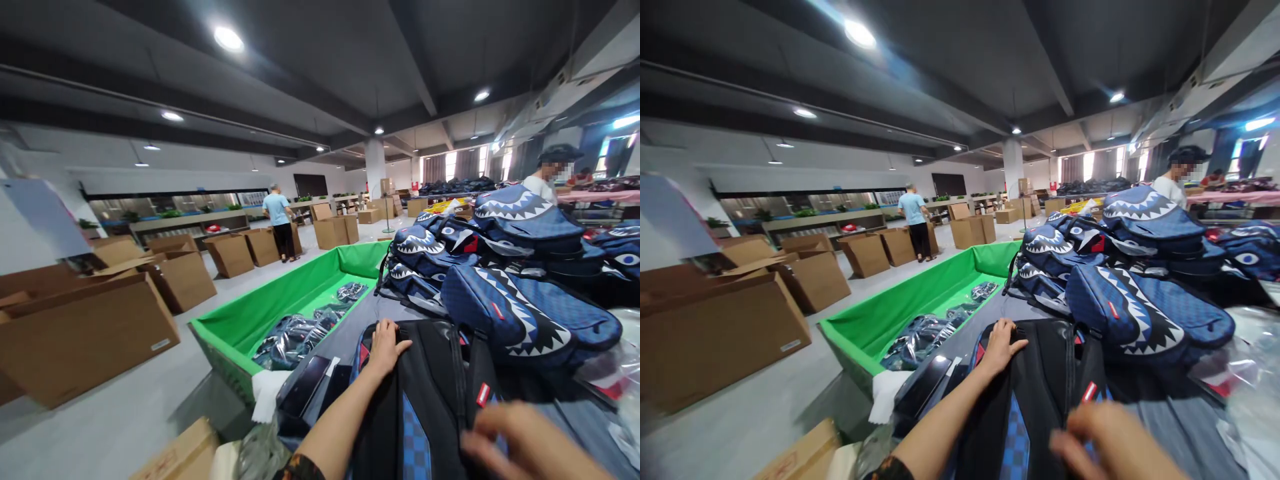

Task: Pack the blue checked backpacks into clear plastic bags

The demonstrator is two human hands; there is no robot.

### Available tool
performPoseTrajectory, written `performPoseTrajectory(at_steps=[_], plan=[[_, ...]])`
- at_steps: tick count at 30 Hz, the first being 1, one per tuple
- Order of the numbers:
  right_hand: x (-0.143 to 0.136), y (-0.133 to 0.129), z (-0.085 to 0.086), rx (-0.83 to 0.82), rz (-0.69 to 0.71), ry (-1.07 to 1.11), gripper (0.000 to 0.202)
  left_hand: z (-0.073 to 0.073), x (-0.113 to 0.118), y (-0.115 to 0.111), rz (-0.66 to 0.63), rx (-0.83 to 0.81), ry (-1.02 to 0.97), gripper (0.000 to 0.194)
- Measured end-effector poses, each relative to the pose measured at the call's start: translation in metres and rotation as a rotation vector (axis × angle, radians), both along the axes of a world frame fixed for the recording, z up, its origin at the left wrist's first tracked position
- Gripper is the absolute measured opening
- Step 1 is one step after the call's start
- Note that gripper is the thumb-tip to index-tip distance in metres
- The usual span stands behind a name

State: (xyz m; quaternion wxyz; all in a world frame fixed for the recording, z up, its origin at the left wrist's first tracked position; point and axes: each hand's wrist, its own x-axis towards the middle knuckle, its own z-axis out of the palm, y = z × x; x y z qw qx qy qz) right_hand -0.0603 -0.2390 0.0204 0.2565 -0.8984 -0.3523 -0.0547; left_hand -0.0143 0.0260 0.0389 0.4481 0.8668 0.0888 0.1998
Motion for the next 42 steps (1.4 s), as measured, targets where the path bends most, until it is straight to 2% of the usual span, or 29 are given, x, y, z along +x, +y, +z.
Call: performPoseTrajectory(at_steps=[2, 3, 4, 6, 8, 11, 14, 17, 20, 25, 29, 32, 34, 36, 38, 40, 42], plan=[[0.052, -0.016, 0.037, -0.158, -0.23, -0.012, 0.052, 0.011, -0.004, -0.012, -0.022, 0.132, -0.033, 0.046], [0.078, -0.019, 0.048, -0.185, -0.322, -0.032, 0.046, 0.016, -0.004, -0.019, -0.066, 0.218, -0.06, 0.047], [0.101, -0.019, 0.052, -0.174, -0.35, 0.002, 0.043, 0.021, -0.003, -0.029, -0.132, 0.303, -0.085, 0.043], [0.134, -0.01, 0.048, -0.14, -0.443, 0.055, 0.044, 0.026, 0.004, -0.05, -0.279, 0.395, -0.114, 0.028], [0.149, 0.0, 0.037, -0.112, -0.502, 0.065, 0.041, 0.025, 0.016, -0.07, -0.378, 0.351, -0.11, 0.018], [0.148, -0.002, 0.037, -0.025, -0.509, -0.017, 0.034, 0.019, 0.032, -0.094, -0.463, 0.263, -0.102, 0.029], [0.135, -0.024, 0.058, 0.223, -0.411, 0.031, 0.044, 0.016, 0.038, -0.108, -0.562, 0.273, -0.113, 0.056], [0.116, -0.041, 0.074, 0.367, -0.244, 0.176, 0.058, 0.02, 0.04, -0.118, -0.513, 0.331, -0.168, 0.066], [0.099, -0.043, 0.075, 0.4, -0.206, 0.182, 0.051, 0.022, 0.047, -0.123, -0.448, 0.41, -0.225, 0.057], [0.087, -0.038, 0.073, 0.56, -0.254, 0.327, 0.057, 0.017, 0.047, -0.114, -0.469, 0.546, -0.101, 0.015], [0.084, -0.027, 0.087, 0.699, -0.228, 0.323, 0.054, 0.024, 0.03, -0.102, -0.456, 0.584, -0.234, 0.014], [0.086, -0.019, 0.095, 0.712, -0.138, 0.26, 0.051, 0.039, 0.025, -0.096, -0.409, 0.541, -0.302, 0.012], [0.092, -0.02, 0.096, 0.708, -0.185, 0.249, 0.056, 0.043, 0.022, -0.093, -0.381, 0.515, -0.266, 0.012], [0.102, -0.025, 0.095, 0.7, -0.27, 0.245, 0.06, 0.037, 0.008, -0.092, -0.356, 0.468, -0.209, 0.014], [0.115, -0.028, 0.092, 0.627, -0.278, 0.182, 0.06, 0.02, -0.024, -0.093, -0.374, 0.375, -0.1, 0.015], [0.126, -0.024, 0.089, 0.495, -0.207, 0.057, 0.055, -0.002, -0.071, -0.096, -0.485, 0.296, 0.031, 0.019], [0.136, -0.012, 0.084, 0.368, -0.152, -0.065, 0.051, -0.022, -0.126, -0.098, -0.651, 0.289, 0.103, 0.022]])
